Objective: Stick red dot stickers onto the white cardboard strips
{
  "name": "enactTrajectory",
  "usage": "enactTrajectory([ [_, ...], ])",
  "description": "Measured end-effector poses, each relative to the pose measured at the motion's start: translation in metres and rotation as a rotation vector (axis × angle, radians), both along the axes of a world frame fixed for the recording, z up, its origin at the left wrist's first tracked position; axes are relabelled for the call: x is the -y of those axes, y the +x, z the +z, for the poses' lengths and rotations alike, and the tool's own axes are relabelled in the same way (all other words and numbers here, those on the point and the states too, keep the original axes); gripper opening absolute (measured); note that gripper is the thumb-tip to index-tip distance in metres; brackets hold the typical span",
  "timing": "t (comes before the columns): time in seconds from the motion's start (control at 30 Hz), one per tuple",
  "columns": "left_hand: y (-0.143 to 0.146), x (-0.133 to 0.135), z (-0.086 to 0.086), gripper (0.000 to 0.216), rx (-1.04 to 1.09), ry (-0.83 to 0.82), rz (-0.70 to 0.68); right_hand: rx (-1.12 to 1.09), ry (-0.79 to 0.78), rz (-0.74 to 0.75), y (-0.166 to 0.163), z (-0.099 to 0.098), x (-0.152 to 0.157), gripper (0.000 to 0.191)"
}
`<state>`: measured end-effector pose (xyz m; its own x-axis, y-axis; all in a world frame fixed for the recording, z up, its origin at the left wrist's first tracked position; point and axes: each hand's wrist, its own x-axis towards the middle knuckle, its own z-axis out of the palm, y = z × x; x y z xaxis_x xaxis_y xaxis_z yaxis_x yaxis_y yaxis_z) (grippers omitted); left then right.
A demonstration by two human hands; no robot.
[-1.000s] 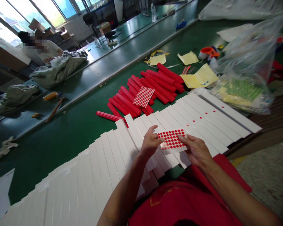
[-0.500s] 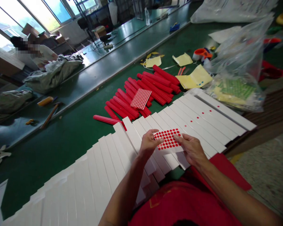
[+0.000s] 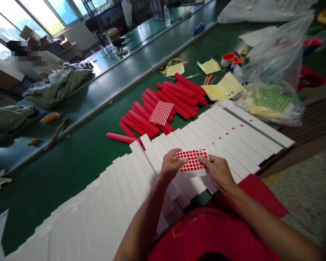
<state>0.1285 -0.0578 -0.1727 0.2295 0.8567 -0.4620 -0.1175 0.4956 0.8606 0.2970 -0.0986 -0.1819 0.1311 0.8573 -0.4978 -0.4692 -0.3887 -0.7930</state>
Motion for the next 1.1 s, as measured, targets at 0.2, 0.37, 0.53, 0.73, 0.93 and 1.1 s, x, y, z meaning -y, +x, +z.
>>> enactTrajectory([
  [0.2,0.002,0.004,0.002,0.052,0.059,0.004,0.000,0.046,0.008,0.000,-0.002,0.004,0.001,0.022],
  [0.37,-0.001,0.004,-0.002,0.052,0.023,0.021,-0.043,0.068,0.016,-0.004,-0.001,0.001,0.003,0.021],
  [0.53,-0.007,-0.006,0.003,0.046,-0.566,0.292,-0.058,0.175,0.037,0.072,0.004,0.000,0.006,0.027],
  [0.73,0.019,-0.016,0.027,0.015,-0.748,0.675,-0.247,0.450,0.094,0.231,0.007,0.000,0.008,0.037],
  [0.93,0.035,-0.020,0.025,0.012,-0.780,0.643,-0.356,0.651,0.241,0.258,0.009,-0.006,0.009,0.047],
  [1.1,0.034,-0.018,0.019,0.009,-0.754,0.639,-0.344,0.642,0.223,0.287,0.010,-0.005,0.009,0.049],
])
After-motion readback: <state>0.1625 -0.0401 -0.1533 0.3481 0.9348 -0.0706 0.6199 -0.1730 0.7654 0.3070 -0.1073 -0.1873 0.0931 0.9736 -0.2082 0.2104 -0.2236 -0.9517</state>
